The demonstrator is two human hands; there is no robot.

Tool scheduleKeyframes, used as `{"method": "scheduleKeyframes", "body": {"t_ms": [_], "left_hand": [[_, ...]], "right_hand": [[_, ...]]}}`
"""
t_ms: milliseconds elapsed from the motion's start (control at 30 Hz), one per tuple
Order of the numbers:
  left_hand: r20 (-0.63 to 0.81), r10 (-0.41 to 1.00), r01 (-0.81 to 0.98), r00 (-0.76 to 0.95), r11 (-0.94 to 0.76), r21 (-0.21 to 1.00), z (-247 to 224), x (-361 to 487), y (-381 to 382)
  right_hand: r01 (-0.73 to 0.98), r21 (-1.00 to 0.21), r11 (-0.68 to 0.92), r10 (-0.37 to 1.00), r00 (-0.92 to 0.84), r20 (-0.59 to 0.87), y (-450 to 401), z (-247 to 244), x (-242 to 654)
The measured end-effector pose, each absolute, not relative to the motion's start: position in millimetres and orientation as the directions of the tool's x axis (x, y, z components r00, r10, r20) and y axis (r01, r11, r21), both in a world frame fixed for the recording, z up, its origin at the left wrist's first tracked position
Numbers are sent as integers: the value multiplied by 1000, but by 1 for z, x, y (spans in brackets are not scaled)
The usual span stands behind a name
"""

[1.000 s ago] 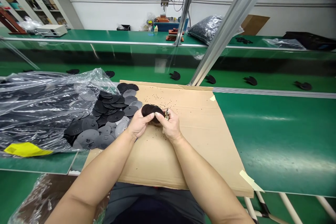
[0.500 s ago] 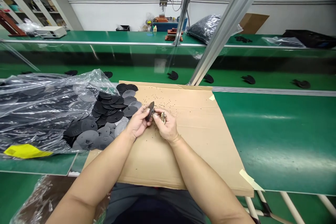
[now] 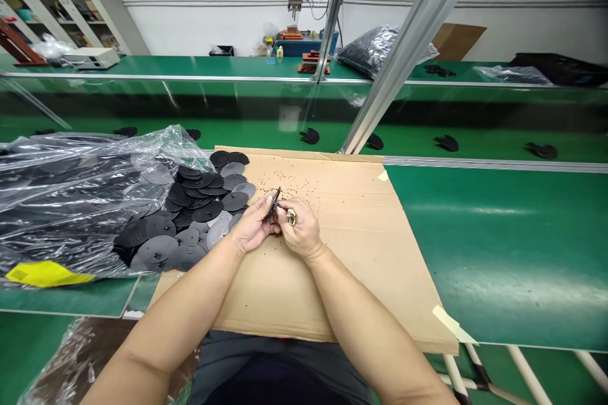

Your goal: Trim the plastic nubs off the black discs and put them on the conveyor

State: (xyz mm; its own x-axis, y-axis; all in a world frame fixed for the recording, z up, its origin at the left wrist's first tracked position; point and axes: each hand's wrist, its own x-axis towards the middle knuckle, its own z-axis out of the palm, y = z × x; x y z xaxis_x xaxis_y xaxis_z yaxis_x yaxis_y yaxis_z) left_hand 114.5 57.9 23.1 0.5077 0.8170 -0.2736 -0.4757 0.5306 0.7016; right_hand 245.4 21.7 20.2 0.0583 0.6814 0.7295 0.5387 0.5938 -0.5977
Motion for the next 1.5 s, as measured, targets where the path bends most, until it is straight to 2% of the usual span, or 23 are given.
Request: {"method": "scheduleKeyframes", "body": {"t_ms": [133,200,300,400,467,567,633,667,733,800,900,1033,1167,1300,1500], "left_hand": [[-266,827,-477,496,515,712,22,114,58],[-261,843,-495,470,497,713,23,115,58],[-272,893,-536,358,435,723,26,117,61],[-271,939,-539,214,345,768,30,122,72],[-244,965,-483,96,259,837,31,125,87],[-93,990,-240,-103,66,969,34,125,126],[102,979,85,-176,-88,993,41,121,162],[207,962,274,-179,-154,949,46,119,180],[418,903,595,-95,-285,751,57,117,217],[493,867,743,78,-380,550,67,122,247],[395,893,831,215,-380,407,71,149,274],[231,939,857,255,-331,396,56,208,285],[144,956,850,255,-293,437,39,261,295],[89,987,857,137,-163,489,31,292,309],[169,983,756,65,-159,635,32,295,308]], "right_hand": [[582,-564,586,674,37,738,23,21,244],[562,-585,584,680,54,731,23,20,243],[482,-707,517,737,168,654,25,16,241],[317,-863,392,805,337,489,29,11,243],[189,-924,333,815,435,383,33,8,245],[91,-948,305,792,529,305,38,7,249],[85,-951,298,783,548,294,39,8,250],[89,-951,297,784,546,296,39,9,250],[111,-948,298,789,530,310,39,9,250],[147,-943,299,787,521,331,39,9,249],[197,-936,292,764,540,352,40,8,248],[226,-929,293,725,581,370,40,8,246],[226,-934,276,681,640,356,39,10,244],[252,-933,258,659,660,361,39,14,242],[279,-924,263,672,634,383,39,15,242]]}}
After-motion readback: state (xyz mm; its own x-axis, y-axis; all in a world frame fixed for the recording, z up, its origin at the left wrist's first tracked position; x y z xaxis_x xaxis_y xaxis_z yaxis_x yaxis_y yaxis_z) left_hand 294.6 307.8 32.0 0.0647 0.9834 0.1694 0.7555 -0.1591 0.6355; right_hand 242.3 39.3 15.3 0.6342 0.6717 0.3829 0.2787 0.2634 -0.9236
